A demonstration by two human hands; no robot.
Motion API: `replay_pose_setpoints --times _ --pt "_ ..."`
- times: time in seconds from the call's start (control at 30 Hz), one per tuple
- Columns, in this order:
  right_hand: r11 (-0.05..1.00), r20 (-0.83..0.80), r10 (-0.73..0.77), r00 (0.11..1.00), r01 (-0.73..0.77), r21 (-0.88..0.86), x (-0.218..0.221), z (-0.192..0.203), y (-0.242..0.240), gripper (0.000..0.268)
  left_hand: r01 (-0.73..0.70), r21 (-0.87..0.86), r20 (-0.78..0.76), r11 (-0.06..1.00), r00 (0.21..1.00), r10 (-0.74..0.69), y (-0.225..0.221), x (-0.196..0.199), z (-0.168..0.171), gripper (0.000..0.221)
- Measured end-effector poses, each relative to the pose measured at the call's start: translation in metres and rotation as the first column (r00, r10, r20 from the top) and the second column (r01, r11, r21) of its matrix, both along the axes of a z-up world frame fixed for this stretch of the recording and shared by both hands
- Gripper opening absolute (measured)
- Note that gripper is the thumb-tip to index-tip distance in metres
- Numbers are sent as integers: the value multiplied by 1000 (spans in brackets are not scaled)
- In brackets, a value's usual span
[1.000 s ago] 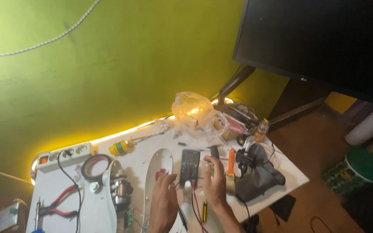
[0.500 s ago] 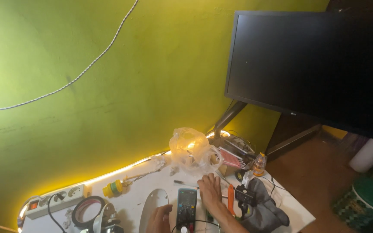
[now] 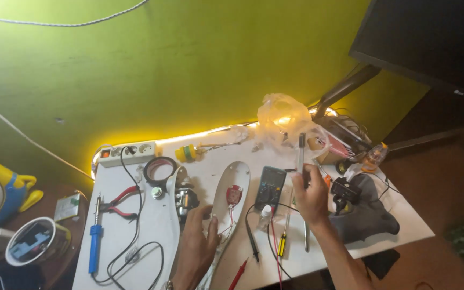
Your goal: Reassembling the internal components of a handheld massager, including the motor and circuit board, into its plastic housing.
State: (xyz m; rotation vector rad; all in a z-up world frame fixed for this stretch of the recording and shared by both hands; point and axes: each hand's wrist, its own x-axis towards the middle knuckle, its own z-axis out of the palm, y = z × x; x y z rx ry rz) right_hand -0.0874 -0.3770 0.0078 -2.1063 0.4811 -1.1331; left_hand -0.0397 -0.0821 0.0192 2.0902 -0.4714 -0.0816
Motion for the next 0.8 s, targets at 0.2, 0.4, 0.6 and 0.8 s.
replay_pose_setpoints --times 0.2,0.4,0.6,0.8 --pt "933 -320 280 905 -178 313 -70 19 98 30 -69 125 3 990 998 69 24 -44 -57 30" --pt "913 -484 403 777 -301 277 -71 -42 130 37 -73 67 291 995 956 50 34 -59 -62 43" --pt "936 -704 337 625 -145 320 -71 -26 143 38 -12 -21 259 1000 966 17 40 -56 -74 49" --pt "912 -786 410 464 -181 369 -73 0 167 51 21 -6 354 1000 935 -17 40 -49 -85 57"
